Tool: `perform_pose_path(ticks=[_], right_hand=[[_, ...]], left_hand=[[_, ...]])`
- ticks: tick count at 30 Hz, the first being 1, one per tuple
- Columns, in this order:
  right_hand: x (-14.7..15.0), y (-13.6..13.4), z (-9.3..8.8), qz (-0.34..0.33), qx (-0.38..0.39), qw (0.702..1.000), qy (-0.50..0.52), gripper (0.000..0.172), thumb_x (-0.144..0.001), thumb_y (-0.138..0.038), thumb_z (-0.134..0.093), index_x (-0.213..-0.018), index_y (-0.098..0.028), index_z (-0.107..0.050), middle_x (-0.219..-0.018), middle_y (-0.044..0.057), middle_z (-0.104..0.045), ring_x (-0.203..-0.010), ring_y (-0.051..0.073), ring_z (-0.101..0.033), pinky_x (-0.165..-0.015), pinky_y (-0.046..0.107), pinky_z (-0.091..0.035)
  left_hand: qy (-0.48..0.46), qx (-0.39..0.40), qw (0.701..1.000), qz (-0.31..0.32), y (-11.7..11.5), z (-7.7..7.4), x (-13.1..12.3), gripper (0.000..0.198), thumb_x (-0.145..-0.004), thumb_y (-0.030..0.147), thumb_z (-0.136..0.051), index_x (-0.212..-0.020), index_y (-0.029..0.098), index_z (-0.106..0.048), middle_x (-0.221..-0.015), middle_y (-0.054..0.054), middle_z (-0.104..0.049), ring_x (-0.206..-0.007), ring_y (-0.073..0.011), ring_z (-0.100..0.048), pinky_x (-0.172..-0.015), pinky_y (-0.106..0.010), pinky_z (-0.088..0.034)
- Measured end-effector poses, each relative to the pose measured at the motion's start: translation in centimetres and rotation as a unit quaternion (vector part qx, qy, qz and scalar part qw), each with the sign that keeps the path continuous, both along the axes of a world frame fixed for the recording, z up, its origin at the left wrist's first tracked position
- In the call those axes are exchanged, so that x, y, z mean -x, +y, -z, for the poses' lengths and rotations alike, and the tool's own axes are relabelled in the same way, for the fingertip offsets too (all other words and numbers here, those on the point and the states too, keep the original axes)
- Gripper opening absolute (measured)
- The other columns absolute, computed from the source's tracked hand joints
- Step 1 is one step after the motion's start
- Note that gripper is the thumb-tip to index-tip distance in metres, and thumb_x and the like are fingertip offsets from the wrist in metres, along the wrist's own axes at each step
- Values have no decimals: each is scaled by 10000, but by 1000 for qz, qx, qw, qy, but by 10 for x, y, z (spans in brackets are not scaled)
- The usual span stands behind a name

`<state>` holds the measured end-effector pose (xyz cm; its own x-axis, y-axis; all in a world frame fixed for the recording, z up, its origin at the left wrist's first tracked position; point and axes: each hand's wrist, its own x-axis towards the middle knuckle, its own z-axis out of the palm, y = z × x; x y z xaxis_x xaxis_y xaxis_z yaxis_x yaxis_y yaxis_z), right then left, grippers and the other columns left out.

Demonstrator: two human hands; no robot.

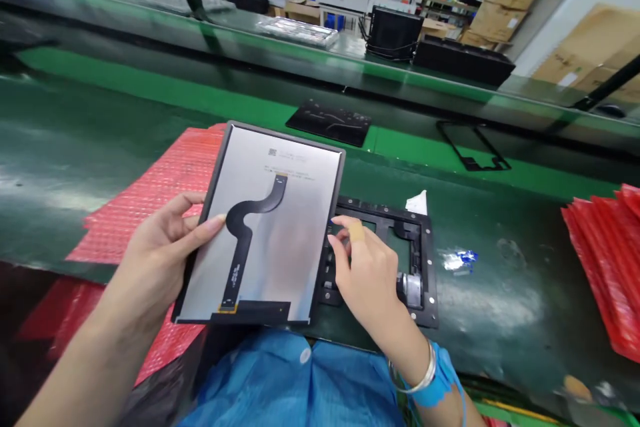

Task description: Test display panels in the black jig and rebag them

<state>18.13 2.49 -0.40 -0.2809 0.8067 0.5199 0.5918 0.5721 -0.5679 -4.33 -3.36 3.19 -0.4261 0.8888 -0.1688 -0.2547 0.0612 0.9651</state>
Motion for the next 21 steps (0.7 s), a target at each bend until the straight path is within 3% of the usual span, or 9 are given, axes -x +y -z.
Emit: perform_pose_path(ticks=[4,13,16,19,21], right_hand=[[-8,1,-2,59,-21,998,-28,127,-964,-254,-475,-988,-213,-593,-747,-1,-722,-652,158,-687,-595,255,-444],[-28,9,0,69,115,986,-98,106,-944,-252,-440,-910,-241,-540,-725,6,-700,-624,187,-662,-541,270,-362],[-32,10,1,28,177,982,-52,93,-927,-256,-414,-880,-243,-493,-657,-6,-660,-578,175,-626,-559,270,-381],[-55,14,2,-15,268,962,55,140,-938,-355,-369,-909,-248,-455,-626,-20,-624,-529,158,-579,-565,267,-429],[-86,22,4,60,307,948,54,218,-938,-433,-352,-947,-246,-464,-628,-18,-612,-547,164,-575,-573,272,-446]], left_hand=[[4,-4,999,32,5,-2,-13,539,-595,372,-903,-954,248,-521,-631,34,-725,-445,-175,-659,-390,-250,-551],[42,25,997,64,16,-7,-32,485,-564,353,-896,-900,261,-559,-602,50,-704,-404,-204,-643,-348,-276,-532],[45,31,997,51,19,-5,-34,469,-542,329,-904,-872,268,-577,-604,49,-708,-416,-203,-648,-356,-270,-535],[34,12,999,1,22,-5,-31,420,-533,275,-896,-837,278,-606,-602,65,-713,-432,-172,-647,-384,-228,-540],[21,-18,999,-39,23,-7,-27,376,-549,208,-870,-842,281,-646,-679,76,-745,-506,-144,-676,-467,-188,-573]])
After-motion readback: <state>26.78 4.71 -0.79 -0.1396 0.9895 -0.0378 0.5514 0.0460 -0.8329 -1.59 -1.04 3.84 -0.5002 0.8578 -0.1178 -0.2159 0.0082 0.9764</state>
